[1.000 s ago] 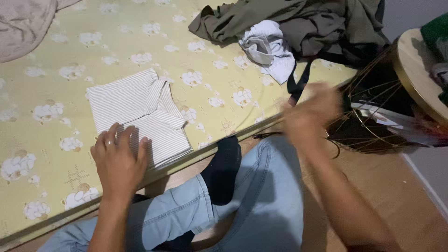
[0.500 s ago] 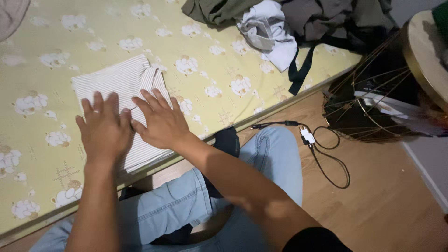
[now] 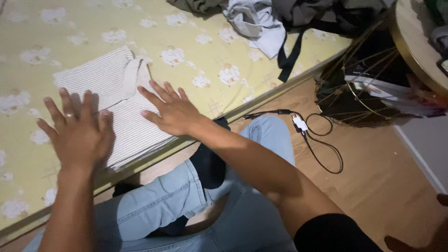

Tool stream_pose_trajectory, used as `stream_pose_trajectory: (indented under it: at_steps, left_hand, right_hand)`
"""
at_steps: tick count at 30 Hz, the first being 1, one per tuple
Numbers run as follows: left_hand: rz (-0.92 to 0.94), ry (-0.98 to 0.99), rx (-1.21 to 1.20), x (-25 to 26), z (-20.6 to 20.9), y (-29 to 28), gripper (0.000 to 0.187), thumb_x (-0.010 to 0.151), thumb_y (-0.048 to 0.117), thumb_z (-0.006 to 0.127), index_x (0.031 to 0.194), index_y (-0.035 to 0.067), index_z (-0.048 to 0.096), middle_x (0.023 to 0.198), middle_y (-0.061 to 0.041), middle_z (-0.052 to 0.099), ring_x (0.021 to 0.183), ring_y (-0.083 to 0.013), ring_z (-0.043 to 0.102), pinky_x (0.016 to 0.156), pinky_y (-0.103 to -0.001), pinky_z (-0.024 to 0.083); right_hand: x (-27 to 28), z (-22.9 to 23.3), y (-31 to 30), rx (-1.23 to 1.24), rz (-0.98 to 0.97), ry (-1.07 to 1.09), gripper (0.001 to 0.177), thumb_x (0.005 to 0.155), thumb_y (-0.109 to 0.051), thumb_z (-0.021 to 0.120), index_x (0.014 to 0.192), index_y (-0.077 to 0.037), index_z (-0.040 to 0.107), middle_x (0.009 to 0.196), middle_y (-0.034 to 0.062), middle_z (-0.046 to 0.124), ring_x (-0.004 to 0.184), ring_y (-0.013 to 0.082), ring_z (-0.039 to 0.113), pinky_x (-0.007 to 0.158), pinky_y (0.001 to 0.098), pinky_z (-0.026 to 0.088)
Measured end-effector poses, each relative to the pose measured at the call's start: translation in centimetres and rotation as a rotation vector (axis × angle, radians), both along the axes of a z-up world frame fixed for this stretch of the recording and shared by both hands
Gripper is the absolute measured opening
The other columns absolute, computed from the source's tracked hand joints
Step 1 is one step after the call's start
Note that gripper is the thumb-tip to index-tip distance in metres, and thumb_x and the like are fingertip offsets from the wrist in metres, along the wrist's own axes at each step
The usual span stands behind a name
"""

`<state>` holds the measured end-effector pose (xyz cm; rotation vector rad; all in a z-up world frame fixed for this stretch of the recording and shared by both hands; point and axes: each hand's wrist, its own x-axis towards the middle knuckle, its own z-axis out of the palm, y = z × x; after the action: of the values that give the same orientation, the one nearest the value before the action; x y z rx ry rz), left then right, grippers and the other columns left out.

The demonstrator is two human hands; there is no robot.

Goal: The person folds a striped shirt by hand and places it into a suitcase alongside other folded garments.

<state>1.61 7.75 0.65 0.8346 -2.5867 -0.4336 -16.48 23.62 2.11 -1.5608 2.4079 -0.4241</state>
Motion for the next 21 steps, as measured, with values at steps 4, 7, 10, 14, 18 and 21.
stream_pose_trajectory:
  at_steps: [4,7,10,14,18,21]
  left_hand:
    - [-0.06,0.018,0.011,-2.3,-0.4,-1.5,0.06,0.108,0.046,0.041,0.158,0.014,0.045,0.172,-0.023,0.025,0.158,-0.051,0.011,0.119,-0.076,0.005]
    - [-0.099,-0.028,0.006,-5.3,-0.5,-3.4,0.057,0.108,0.045,0.038,0.159,0.019,0.045,0.173,-0.018,0.027,0.159,-0.047,0.014,0.121,-0.074,0.007]
    - [-0.077,-0.189,0.034,-7.1,-1.0,-4.2,0.058,0.106,0.048,0.032,0.159,0.026,0.039,0.17,-0.01,0.025,0.157,-0.0402,0.013,0.121,-0.068,0.006]
    - [-0.051,-0.335,0.036,-7.9,-1.1,-4.5,0.061,0.104,0.053,0.023,0.161,0.031,0.029,0.169,-0.004,0.02,0.156,-0.035,0.009,0.121,-0.064,0.004]
    - [-0.074,-0.378,0.044,-8.0,-1.1,-5.1,0.063,0.102,0.056,0.021,0.16,0.033,0.024,0.17,-0.002,0.015,0.156,-0.0329,0.006,0.121,-0.063,0.002]
    - [-0.087,-0.409,0.067,-8.6,-1.3,-5.8,0.066,0.099,0.06,0.022,0.16,0.034,0.022,0.169,-0.001,0.012,0.155,-0.0329,0.004,0.119,-0.064,0.002]
  right_hand:
    - [2.5,1.4,-1.9,-0.02,-0.077,0.21,0.076,0.101,-0.065,0.034,0.162,-0.021,0.022,0.17,0.0103,0.013,0.153,0.0449,0.01,0.118,0.0678,0.011]
    - [6.0,0.6,-2.9,-0.092,-0.087,0.301,0.078,0.103,-0.064,0.036,0.162,-0.014,0.027,0.172,0.0111,0.021,0.16,0.0378,0.015,0.124,0.0657,0.015]
    - [7.6,-0.9,-3.4,-0.144,-0.105,0.311,0.083,0.102,-0.063,0.037,0.163,-0.008,0.027,0.172,0.0105,0.026,0.161,0.0331,0.019,0.127,0.0626,0.016]
    - [8.1,-1.8,-3.0,-0.093,-0.107,0.34,0.086,0.098,-0.065,0.039,0.16,-0.006,0.03,0.167,0.0115,0.03,0.158,0.0301,0.022,0.126,0.0592,0.017]
    - [8.9,-2.0,-2.0,-0.175,-0.13,0.413,0.081,0.099,-0.065,0.042,0.157,-0.008,0.042,0.168,0.0099,0.038,0.158,0.0246,0.032,0.131,0.0546,0.021]
    - [9.3,-1.9,-0.7,-0.252,-0.105,0.384,0.077,0.097,-0.062,0.048,0.154,-0.011,0.049,0.164,0.0081,0.043,0.157,0.0256,0.036,0.131,0.0516,0.024]
